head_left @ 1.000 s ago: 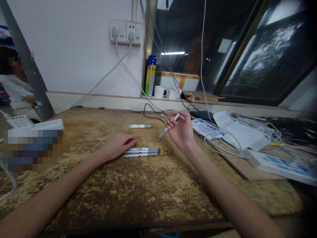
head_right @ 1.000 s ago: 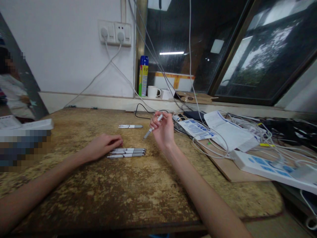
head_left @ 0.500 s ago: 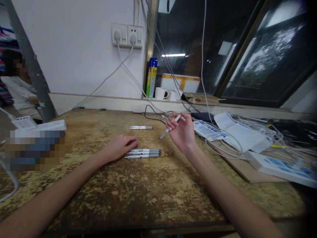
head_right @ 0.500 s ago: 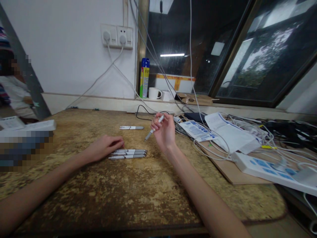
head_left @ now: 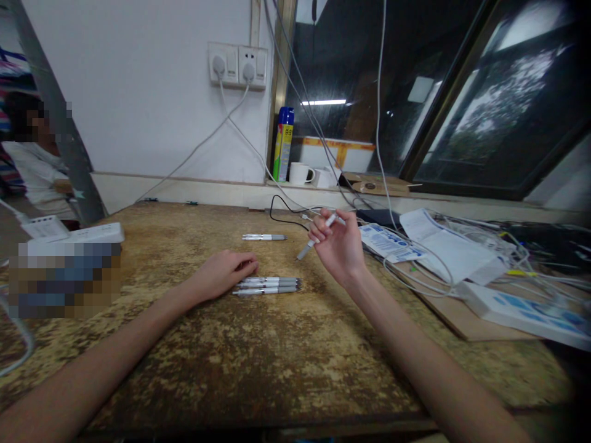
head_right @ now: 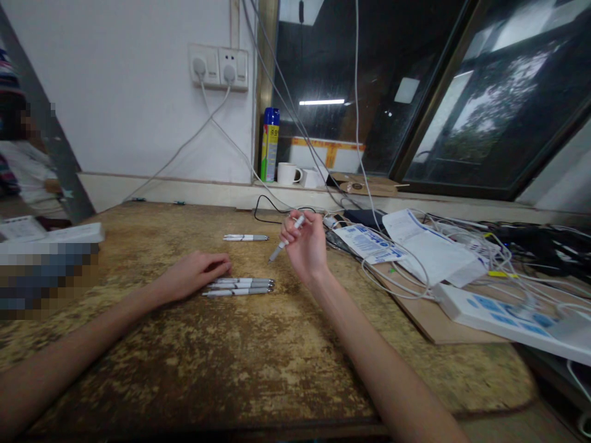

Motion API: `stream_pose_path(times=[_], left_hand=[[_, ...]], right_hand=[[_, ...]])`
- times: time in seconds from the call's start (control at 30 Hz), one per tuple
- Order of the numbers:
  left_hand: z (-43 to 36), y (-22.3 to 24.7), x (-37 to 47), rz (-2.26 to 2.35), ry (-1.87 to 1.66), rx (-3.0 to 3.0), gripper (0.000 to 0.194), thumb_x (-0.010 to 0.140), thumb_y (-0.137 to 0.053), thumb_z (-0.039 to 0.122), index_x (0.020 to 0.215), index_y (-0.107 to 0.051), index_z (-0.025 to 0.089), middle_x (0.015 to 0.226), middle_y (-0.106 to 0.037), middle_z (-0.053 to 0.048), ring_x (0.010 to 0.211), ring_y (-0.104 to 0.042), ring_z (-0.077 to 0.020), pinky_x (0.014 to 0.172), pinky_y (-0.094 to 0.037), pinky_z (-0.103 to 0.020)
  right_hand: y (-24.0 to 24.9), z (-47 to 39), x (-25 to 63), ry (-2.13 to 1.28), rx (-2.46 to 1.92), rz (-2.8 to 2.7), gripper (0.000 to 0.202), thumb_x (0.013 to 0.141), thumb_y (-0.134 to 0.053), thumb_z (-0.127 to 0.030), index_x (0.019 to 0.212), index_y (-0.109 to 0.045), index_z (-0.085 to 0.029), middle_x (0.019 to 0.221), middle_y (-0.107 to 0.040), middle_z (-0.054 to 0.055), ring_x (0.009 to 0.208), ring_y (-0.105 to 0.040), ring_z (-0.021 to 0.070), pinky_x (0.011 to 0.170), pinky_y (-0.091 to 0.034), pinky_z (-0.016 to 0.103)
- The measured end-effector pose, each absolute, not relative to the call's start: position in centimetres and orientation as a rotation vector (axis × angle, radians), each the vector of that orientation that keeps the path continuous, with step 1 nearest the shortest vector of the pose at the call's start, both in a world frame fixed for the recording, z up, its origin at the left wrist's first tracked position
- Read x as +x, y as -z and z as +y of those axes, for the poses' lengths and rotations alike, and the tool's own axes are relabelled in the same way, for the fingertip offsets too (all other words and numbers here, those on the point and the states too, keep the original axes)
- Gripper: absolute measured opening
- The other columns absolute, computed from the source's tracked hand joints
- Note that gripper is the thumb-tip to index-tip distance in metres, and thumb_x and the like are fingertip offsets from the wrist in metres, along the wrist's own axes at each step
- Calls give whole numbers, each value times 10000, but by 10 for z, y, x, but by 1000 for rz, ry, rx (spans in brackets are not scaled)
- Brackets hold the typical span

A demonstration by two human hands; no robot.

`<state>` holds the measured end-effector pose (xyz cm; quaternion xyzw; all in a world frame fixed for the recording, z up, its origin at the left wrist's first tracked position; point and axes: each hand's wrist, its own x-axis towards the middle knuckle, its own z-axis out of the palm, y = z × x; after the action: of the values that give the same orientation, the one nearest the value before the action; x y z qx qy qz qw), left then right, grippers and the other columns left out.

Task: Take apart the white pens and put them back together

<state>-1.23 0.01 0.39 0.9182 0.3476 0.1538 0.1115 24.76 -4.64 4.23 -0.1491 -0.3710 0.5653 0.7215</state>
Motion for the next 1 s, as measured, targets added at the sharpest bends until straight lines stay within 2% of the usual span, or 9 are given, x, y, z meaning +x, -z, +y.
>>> stream_pose_path(times=[0.4, 0.6, 1.0], left_hand=[[0, -5, -12, 1025, -447, 2710, 393, 1074, -414, 437, 911, -687, 206, 810, -706, -36, 737, -630, -195, 672, -372, -284], [0, -5, -12, 1027, -458, 2706, 395, 1069, -418, 436, 889, -680, 202, 798, -704, -41, 725, -628, -198, 677, -381, -292], [-1, -6, -12, 1038, -440, 2709, 389, 1070, -419, 434, 903, -692, 212, 811, -714, -43, 734, -634, -206, 686, -387, -297]], right_hand=[[-42, -46, 249, -1224, -322, -813, 180, 962, -508, -315, 818, -554, -218, 609, -235, -60, 528, -273, 132, 534, -371, 233], [-44, -47, 249, -1209, -356, -827, 254, 967, -520, -418, 808, -556, -222, 619, -235, -58, 527, -279, 132, 539, -373, 250], [-46, -49, 249, -1148, -424, -868, 218, 955, -535, -390, 795, -537, -242, 614, -238, -55, 523, -269, 142, 535, -382, 264]])
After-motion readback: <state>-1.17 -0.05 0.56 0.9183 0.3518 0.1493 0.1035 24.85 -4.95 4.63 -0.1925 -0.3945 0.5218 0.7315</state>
